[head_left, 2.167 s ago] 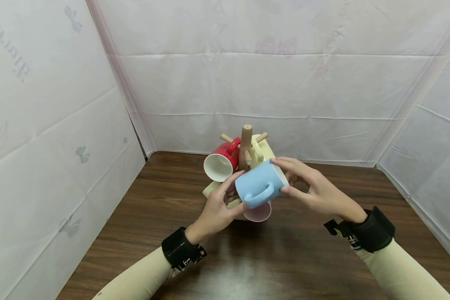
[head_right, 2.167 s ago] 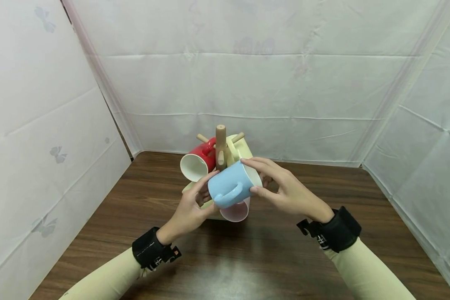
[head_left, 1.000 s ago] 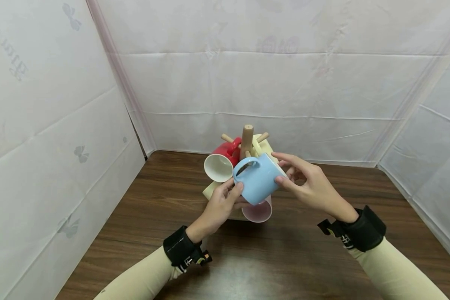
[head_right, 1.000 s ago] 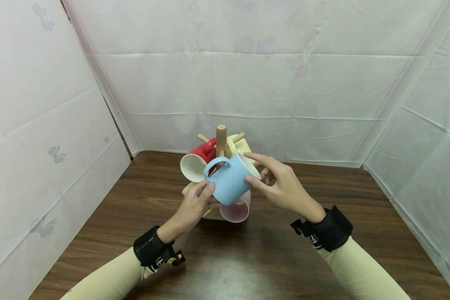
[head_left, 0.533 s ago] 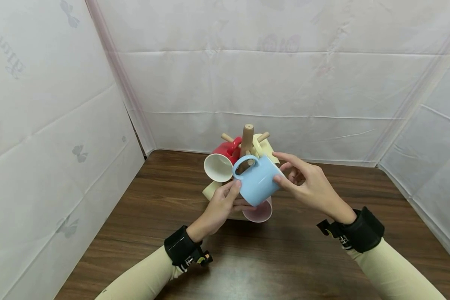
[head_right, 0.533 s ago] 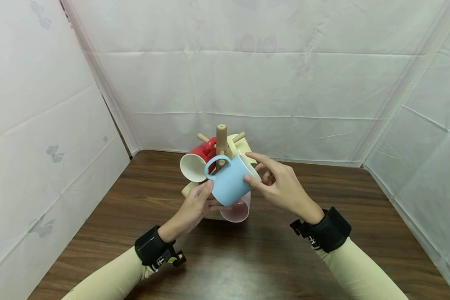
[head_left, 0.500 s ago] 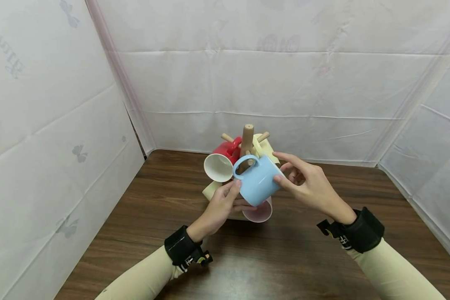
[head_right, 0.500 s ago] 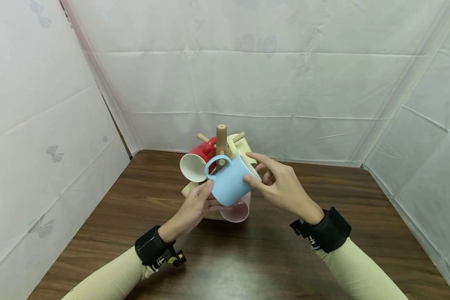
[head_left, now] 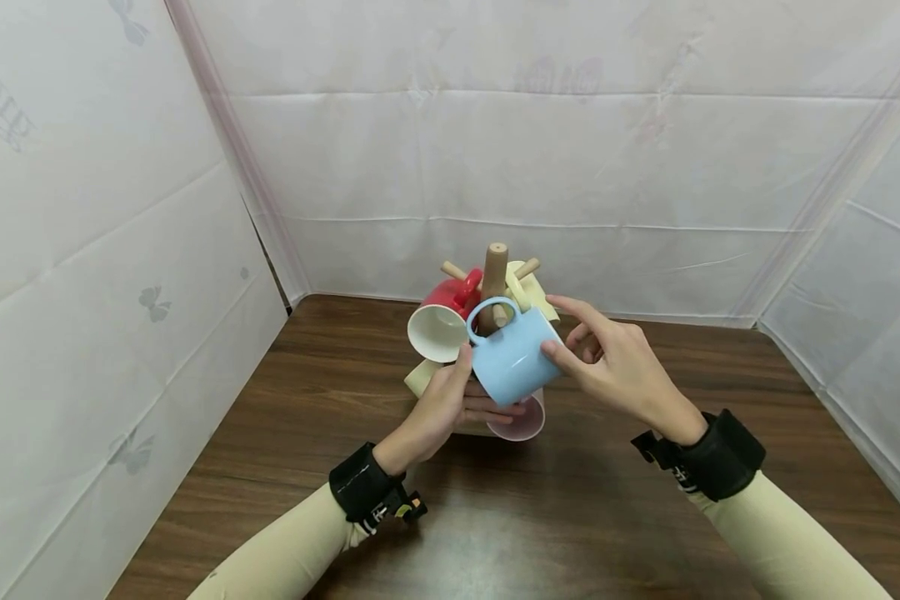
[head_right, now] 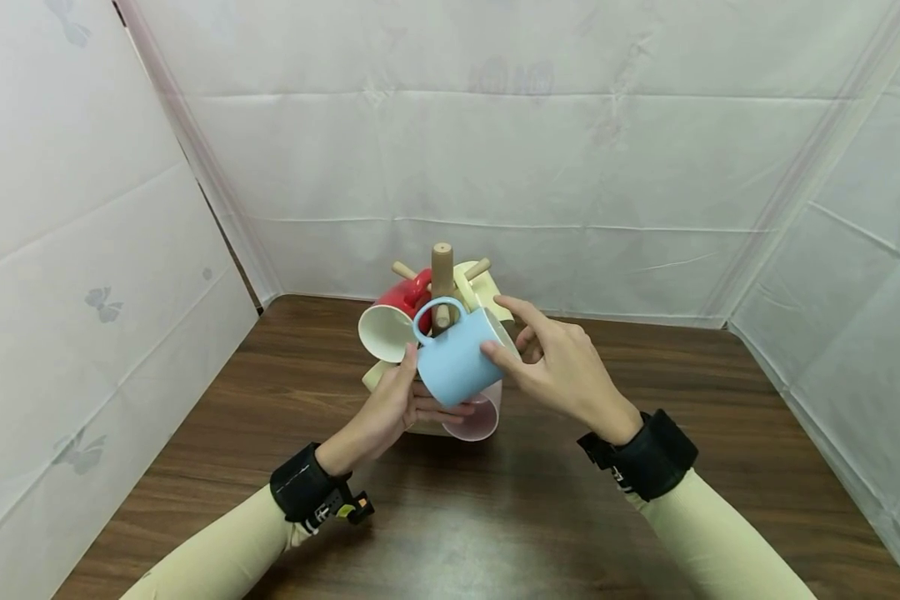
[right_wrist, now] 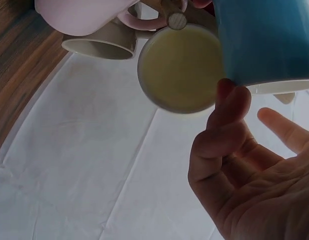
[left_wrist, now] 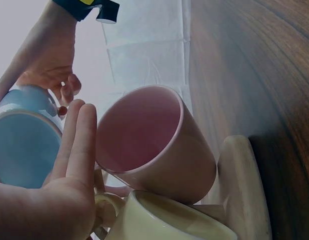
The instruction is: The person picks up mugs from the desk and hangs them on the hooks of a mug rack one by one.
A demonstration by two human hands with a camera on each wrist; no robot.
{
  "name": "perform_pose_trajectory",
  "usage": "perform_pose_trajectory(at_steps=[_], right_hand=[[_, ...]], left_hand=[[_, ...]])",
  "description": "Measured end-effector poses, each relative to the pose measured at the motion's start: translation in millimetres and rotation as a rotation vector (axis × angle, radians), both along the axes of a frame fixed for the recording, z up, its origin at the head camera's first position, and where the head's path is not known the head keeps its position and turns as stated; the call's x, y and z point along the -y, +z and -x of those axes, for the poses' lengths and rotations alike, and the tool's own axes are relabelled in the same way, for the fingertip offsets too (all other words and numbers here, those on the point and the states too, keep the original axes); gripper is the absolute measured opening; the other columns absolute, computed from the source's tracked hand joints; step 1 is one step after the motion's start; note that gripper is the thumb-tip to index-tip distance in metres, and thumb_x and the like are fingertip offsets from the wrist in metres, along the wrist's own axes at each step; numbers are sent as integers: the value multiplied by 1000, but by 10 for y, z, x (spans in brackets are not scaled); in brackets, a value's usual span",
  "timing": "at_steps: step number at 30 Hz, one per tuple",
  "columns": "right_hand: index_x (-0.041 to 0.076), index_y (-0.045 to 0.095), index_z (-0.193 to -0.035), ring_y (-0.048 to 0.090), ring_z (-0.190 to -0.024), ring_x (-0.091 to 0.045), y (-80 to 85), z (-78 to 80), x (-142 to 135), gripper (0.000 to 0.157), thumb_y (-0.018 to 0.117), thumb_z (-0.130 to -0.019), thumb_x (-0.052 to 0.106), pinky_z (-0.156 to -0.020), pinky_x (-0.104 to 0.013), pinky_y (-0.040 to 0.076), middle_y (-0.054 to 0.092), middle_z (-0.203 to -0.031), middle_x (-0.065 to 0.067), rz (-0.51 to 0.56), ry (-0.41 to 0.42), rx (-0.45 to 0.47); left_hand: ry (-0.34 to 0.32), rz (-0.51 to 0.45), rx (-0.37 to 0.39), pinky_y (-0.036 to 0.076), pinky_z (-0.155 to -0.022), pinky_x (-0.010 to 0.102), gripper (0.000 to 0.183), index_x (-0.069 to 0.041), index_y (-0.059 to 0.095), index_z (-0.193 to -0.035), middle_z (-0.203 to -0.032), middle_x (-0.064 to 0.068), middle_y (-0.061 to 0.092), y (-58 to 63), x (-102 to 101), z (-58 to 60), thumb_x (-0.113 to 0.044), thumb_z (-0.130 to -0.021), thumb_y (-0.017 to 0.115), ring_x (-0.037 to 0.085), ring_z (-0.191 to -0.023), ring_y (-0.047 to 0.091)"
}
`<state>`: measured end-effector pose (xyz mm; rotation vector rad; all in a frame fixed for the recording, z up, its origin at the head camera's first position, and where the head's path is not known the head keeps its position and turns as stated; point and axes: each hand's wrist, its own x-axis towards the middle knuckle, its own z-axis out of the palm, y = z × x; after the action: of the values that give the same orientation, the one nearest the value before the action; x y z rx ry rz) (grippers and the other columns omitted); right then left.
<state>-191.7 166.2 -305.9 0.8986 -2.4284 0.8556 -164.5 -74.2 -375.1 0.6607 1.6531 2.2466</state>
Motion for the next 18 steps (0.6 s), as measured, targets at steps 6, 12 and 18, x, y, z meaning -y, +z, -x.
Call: perform_pose_trajectory(at_steps=[6, 12, 18], right_hand=[[30, 47, -134, 49, -56, -1, -27, 13, 39, 50, 58, -88, 47, -49, -30, 42, 57, -72, 13, -3, -35, 7], [30, 46, -134, 51, -57, -2, -59, 13, 68, 51, 57, -88, 48, -50, -30, 43, 57, -74, 13, -2, -43, 22], [31, 45, -135, 51, -58, -2, -83, 12, 96, 51, 56, -88, 49, -50, -30, 43, 56, -74, 13, -5, -45, 28]], left_hand=[[-2, -16, 10, 49, -79, 52, 68, -1, 45, -129, -104, 23, 63, 9, 4, 23, -53, -99, 14, 43, -90, 59], [34, -30, 33, 49, -80, 52, 66, -4, 44, -131, -102, 24, 64, 8, 15, 50, -55, -98, 17, 43, -90, 59], [73, -18, 57, 50, -78, 50, 66, -3, 44, -130, -101, 24, 64, 3, 27, 64, -56, -98, 21, 42, -88, 60]])
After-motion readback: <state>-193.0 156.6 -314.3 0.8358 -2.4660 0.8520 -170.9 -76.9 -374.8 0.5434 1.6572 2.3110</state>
